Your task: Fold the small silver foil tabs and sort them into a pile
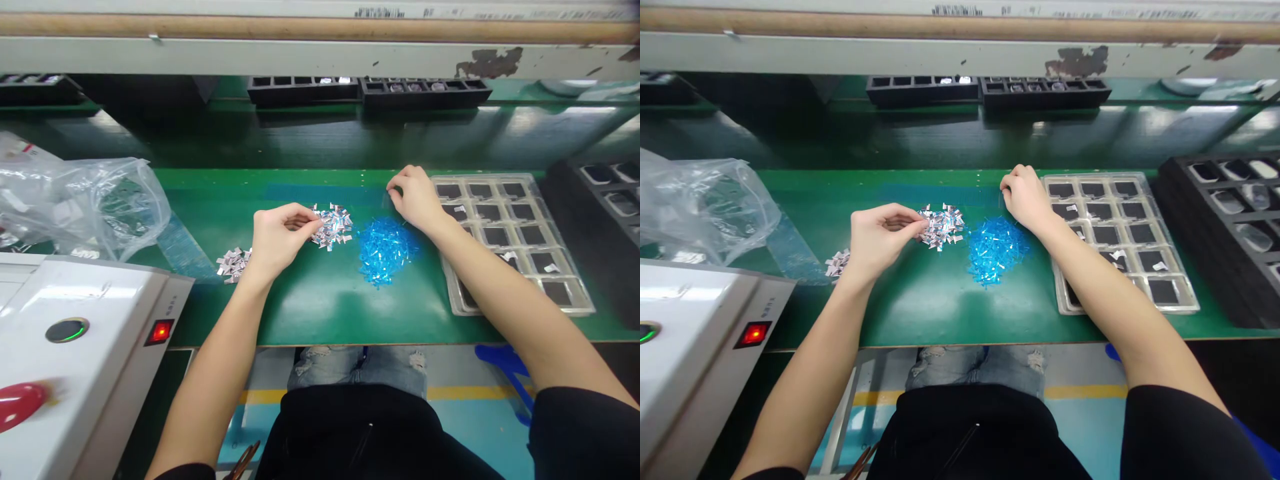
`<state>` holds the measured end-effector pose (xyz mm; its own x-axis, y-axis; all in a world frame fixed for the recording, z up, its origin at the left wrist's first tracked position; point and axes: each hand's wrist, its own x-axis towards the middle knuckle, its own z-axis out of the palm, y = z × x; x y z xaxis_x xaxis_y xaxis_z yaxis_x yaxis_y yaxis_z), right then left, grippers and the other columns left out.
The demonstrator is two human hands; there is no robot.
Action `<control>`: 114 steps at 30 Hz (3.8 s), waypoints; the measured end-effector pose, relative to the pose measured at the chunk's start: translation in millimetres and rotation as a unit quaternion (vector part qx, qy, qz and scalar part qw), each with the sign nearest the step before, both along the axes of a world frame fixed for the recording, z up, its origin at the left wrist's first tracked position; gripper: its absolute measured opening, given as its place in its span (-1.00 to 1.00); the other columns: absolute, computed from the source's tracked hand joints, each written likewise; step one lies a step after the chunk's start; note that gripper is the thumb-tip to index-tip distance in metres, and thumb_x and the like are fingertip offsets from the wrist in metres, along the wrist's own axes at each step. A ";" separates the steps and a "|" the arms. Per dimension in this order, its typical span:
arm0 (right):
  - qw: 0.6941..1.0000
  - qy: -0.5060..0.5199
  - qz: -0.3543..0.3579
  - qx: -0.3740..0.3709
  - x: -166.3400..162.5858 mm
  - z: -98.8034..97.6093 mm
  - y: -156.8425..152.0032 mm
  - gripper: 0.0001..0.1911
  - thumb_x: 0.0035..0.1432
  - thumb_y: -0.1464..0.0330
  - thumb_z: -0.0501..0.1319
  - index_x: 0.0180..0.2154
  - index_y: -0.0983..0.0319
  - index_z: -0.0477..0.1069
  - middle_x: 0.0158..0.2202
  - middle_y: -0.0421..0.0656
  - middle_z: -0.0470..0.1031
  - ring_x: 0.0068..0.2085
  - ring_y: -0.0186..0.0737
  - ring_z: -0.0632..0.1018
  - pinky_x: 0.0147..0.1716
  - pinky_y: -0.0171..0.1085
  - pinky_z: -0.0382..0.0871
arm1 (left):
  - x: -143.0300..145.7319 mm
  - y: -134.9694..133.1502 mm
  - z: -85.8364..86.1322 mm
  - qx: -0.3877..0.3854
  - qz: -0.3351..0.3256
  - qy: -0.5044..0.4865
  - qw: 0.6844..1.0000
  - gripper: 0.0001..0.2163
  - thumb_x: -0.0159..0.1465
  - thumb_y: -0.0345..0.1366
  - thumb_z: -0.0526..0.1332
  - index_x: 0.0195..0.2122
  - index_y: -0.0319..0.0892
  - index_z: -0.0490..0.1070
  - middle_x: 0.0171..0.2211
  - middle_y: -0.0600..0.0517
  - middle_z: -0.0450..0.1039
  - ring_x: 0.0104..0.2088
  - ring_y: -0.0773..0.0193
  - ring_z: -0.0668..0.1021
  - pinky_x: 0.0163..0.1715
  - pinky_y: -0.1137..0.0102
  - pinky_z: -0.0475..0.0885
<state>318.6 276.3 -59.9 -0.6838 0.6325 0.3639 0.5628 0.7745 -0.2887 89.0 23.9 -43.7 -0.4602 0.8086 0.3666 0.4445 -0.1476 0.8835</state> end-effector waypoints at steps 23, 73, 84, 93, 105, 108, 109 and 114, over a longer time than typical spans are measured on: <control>0.930 0.198 0.218 -0.220 -13.5 50.8 -106.2 -0.90 0.40 0.27 0.33 -0.18 0.10 0.63 -0.10 -0.13 0.77 -0.05 0.04 0.74 0.07 0.02 0.63 | 28.1 13.7 -18.6 0.068 -0.062 0.011 0.996 -0.87 0.30 -0.19 0.54 -0.32 -0.09 0.72 -0.31 0.03 0.78 -0.34 0.20 0.76 -0.19 0.32 0.73; 0.911 0.198 0.140 -0.332 -17.5 25.8 -79.5 -0.85 0.20 0.46 0.48 -0.17 0.18 0.73 -0.22 -0.11 0.75 -0.16 -0.05 0.73 0.02 0.01 0.68 | -68.6 -32.9 26.3 -0.224 0.072 0.264 0.936 -0.75 0.29 0.01 0.50 -0.31 -0.06 0.68 -0.38 0.01 0.67 -0.36 0.13 0.64 -0.27 0.27 0.51; 0.884 0.199 0.241 -0.347 -17.1 26.3 -74.7 -0.73 0.36 0.38 0.36 0.01 0.11 0.78 0.08 -0.12 0.80 0.15 0.02 0.76 0.33 0.12 0.64 | -89.6 -38.1 12.6 -0.227 -0.128 0.241 0.935 -0.78 0.14 -0.06 0.58 -0.29 0.00 0.68 -0.43 0.01 0.65 -0.45 0.13 0.61 -0.51 0.36 0.43; 0.908 0.153 0.307 -0.242 -17.2 27.5 -82.3 -0.63 0.45 0.38 0.28 0.15 0.00 0.74 0.26 -0.16 0.72 0.39 0.05 0.61 0.49 0.26 0.41 | -86.2 -38.3 14.6 -0.267 -0.151 0.205 0.930 -0.92 0.22 -0.21 0.48 -0.35 -0.03 0.65 -0.50 0.03 0.64 -0.52 0.16 0.61 -0.53 0.37 0.43; 0.995 0.081 0.037 -0.046 -0.7 -13.7 -9.8 -0.66 0.35 0.33 0.31 0.11 0.19 0.68 0.13 0.15 0.68 0.22 0.46 0.60 0.35 0.56 0.39 | -72.5 -36.7 21.9 -0.185 -0.093 0.166 0.964 -0.83 0.25 -0.13 0.52 -0.38 -0.03 0.63 -0.43 0.01 0.67 -0.44 0.15 0.65 -0.47 0.33 0.51; 0.998 0.060 0.012 -0.033 2.0 -23.3 2.3 -0.61 0.33 0.31 0.31 0.13 0.25 0.66 0.13 0.20 0.64 0.22 0.46 0.58 0.33 0.54 0.42 | -62.6 -34.8 24.1 -0.112 -0.054 0.122 0.985 -0.82 0.20 -0.13 0.59 -0.36 -0.03 0.65 -0.32 -0.01 0.67 -0.37 0.17 0.67 -0.37 0.31 0.65; 0.998 0.060 0.009 -0.028 2.1 -24.7 3.4 -0.61 0.34 0.29 0.30 0.13 0.25 0.65 0.14 0.21 0.63 0.22 0.45 0.57 0.33 0.53 0.42 | -59.4 -34.0 24.9 -0.095 -0.042 0.107 0.989 -0.82 0.19 -0.14 0.60 -0.35 -0.03 0.67 -0.28 -0.01 0.66 -0.34 0.17 0.68 -0.33 0.31 0.69; 1.000 0.027 -0.005 0.008 3.1 -22.8 5.1 -0.62 0.37 0.24 0.27 0.08 0.27 0.66 0.21 0.24 0.56 0.29 0.53 0.50 0.35 0.59 0.34 | -51.3 -29.4 26.7 -0.066 -0.033 0.072 0.995 -0.87 0.19 -0.19 0.57 -0.34 -0.08 0.72 -0.19 -0.05 0.69 -0.23 0.14 0.71 -0.19 0.27 0.77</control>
